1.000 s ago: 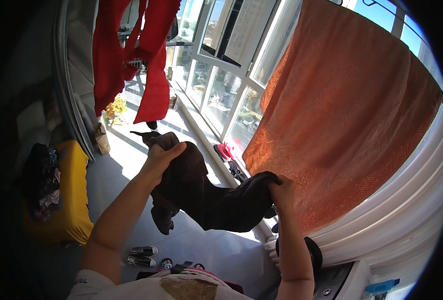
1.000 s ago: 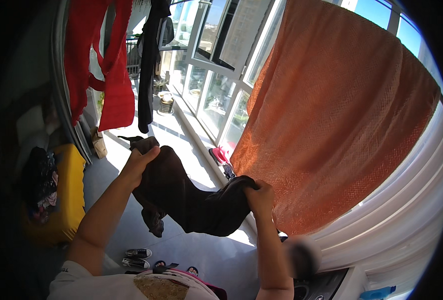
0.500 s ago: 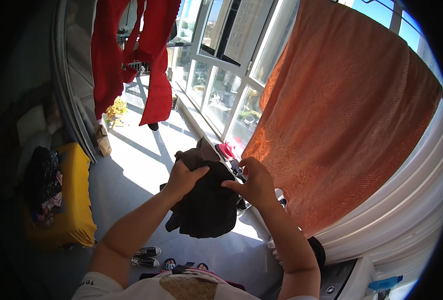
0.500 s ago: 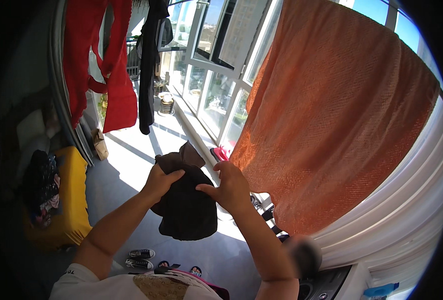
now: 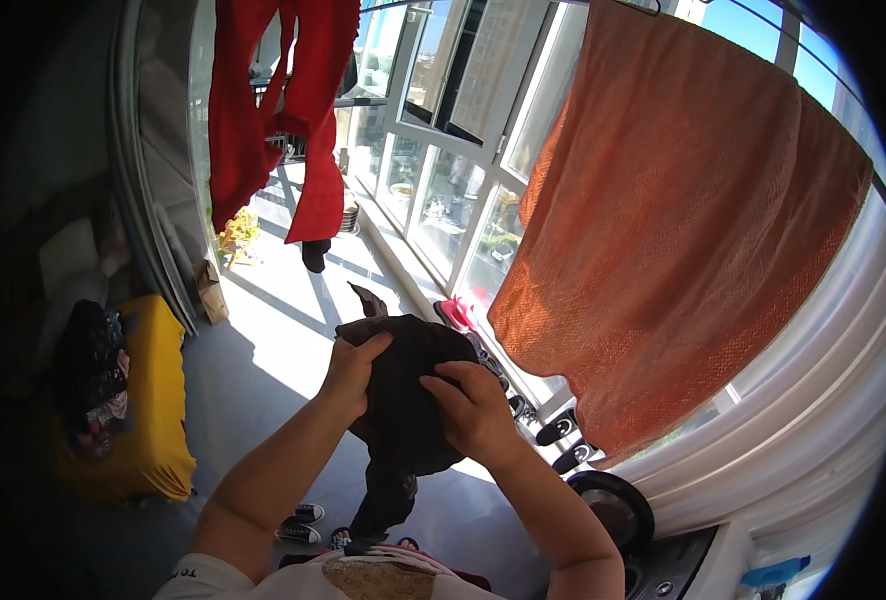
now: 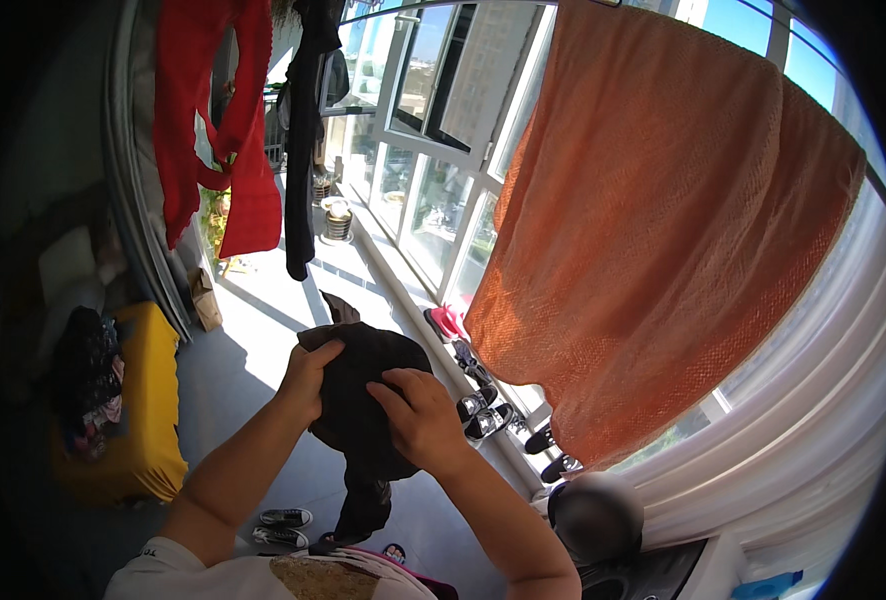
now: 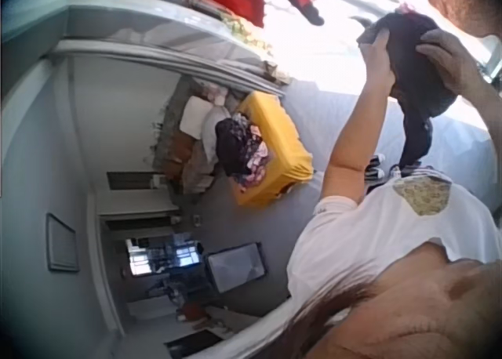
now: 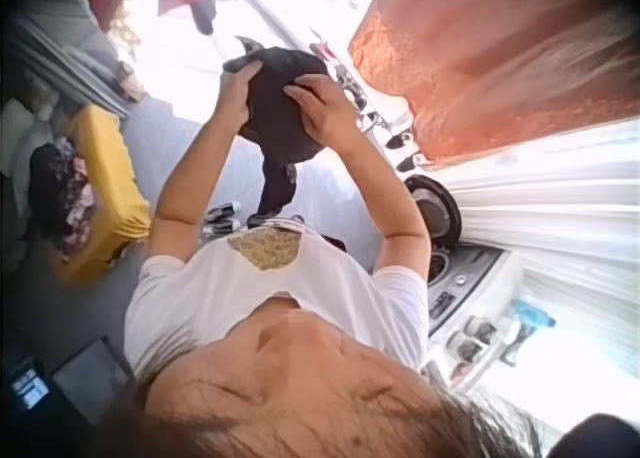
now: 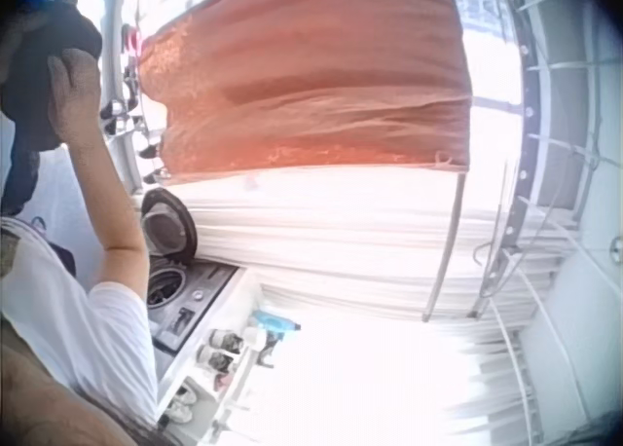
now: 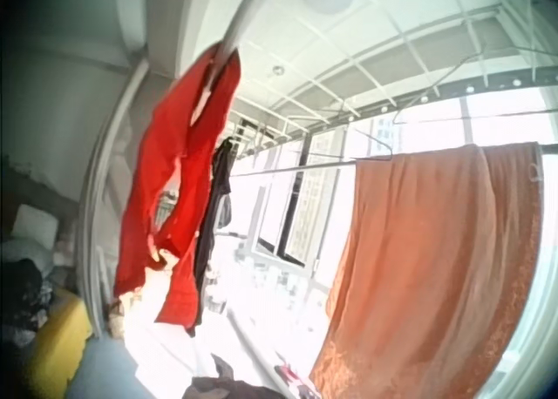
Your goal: The person removes pieces of clothing from a washing machine and hangs them on hangers on a drying rack.
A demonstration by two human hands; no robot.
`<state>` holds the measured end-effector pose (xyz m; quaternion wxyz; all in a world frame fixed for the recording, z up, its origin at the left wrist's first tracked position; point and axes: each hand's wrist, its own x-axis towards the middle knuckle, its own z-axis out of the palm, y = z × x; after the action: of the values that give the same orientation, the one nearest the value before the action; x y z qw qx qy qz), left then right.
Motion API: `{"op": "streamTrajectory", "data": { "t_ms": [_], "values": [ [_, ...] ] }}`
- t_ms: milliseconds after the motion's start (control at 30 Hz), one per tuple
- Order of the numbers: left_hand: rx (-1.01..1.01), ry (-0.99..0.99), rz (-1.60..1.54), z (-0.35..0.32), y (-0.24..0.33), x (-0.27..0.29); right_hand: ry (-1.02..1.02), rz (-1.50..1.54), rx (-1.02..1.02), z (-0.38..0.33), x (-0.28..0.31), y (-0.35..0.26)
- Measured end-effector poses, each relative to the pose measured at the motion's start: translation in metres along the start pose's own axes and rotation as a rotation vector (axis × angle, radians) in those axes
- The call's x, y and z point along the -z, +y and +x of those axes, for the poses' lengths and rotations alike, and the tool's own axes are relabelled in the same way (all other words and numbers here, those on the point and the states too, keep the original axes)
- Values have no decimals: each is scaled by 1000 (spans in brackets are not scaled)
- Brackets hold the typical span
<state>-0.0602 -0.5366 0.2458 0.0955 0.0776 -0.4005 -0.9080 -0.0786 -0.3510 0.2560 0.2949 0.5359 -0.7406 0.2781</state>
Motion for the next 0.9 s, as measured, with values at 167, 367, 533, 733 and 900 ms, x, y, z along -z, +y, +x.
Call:
{"op": "streamTrajectory", "data": {
  "t_ms": [167,367,533,733,900],
  "values": [
    [-77,-109,55,-7,13,-9,68,245,-427,-6,-5,7],
    [-242,-253,312,-11,11,-7,-257,49,-491,3,5,12],
    [-331,-402,461,-13,20,-17,-191,448,-499,-2,-36,16],
    [-319,-469,763,-1,18,1,-60,172,-337,6,-33,1],
    [-412,-258,867,-17,16,-2,-20,-237,-447,23,-14,-13]
  ]
}}
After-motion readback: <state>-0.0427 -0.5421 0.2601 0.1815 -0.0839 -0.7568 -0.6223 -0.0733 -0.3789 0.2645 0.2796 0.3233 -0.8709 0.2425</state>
